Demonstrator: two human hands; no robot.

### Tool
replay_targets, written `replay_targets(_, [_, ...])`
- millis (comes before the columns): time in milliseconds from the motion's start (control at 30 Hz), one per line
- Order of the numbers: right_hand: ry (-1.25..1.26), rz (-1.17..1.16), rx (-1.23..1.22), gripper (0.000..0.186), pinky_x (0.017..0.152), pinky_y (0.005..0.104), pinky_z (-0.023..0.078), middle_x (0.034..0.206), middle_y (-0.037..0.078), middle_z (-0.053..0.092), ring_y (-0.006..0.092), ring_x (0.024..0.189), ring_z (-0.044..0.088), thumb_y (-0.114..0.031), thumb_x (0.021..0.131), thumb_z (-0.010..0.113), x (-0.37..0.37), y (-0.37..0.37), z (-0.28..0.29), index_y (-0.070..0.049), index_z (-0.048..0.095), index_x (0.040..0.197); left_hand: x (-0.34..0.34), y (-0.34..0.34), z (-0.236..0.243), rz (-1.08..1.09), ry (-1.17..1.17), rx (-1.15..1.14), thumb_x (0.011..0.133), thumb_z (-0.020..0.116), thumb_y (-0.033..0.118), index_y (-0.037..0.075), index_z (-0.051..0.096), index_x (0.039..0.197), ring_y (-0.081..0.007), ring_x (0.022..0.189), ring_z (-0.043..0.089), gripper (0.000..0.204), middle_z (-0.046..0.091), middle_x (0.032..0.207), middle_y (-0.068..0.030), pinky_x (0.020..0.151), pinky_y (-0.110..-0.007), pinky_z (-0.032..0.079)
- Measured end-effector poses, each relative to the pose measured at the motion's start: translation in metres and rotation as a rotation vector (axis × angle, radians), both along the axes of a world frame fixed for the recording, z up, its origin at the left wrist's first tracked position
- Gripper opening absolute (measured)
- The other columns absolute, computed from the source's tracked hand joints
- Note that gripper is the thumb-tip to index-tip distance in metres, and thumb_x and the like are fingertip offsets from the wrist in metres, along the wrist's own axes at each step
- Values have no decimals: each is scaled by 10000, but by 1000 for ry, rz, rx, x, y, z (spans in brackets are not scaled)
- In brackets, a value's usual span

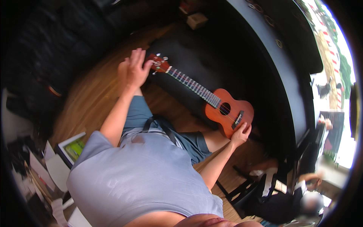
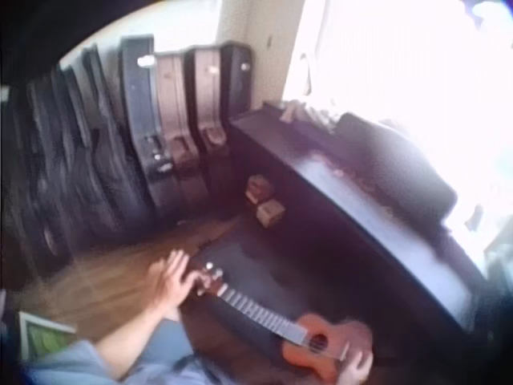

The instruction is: The person sits on the floor with a ukulele on their lap, picks up a yellow rubber band, stretches and manipulates it with both hands, then threads it through the soundhole and ties it to the bridge area.

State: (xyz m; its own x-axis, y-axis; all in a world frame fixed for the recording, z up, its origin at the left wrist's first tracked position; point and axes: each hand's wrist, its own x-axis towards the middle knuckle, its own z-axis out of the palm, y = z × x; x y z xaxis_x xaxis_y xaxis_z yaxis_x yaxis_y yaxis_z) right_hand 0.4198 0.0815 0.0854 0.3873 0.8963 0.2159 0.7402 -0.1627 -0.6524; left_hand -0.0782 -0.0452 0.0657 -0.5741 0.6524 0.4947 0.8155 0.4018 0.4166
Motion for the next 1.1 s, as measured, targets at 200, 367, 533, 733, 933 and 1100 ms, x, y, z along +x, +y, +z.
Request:
replay_targets(200, [-104,73,-81,559,982,400,472,1222,241,647,354,1163,616,-442,945,620,-1,21,28,8,596,1277,-58,-29,-49,68,20,347,860,756,159,70,635,802,-308,1100,617,161,670,1097,-89,969,-465,435])
replay_targets(367, [-105,196,337,350,910,388,516,1096,182,693,309,1012,670,-231,916,696,-37,67,102,13,666,1165,-37,-15,-27,2,89,209,929,670,199,50,635,896,-301,1019,630,156,675,1048,-107,894,-415,476])
replay_targets(533, [-165,553,578,194,862,346,525,1012,144,719,283,957,697,-176,922,673,-111,163,166,-14,716,1019,-50,-10,-33,103,59,216,949,646,226,51,654,943,-296,985,636,176,688,1036,-98,873,-402,477])
replay_targets(733, [10,487,270,383,871,394,519,960,116,730,299,951,693,-323,880,698,-157,311,184,-98,666,1188,-39,-8,-29,146,-5,160,967,618,277,59,657,951,-287,990,637,222,692,1033,-88,864,-403,476])
replay_targets(933, [-252,197,148,459,958,408,459,1184,84,672,249,1139,621,-582,853,638,-191,333,170,-279,698,1193,-39,-15,-21,173,-8,138,972,601,289,71,658,944,-292,967,634,227,689,1002,-87,833,-405,476])
replay_targets(1100, [-84,254,256,208,881,393,449,1002,50,666,252,1012,628,-405,877,688,-185,324,166,-222,771,931,-40,-12,-21,155,-33,130,972,601,290,74,658,941,-295,966,632,225,689,986,-84,825,-410,475])
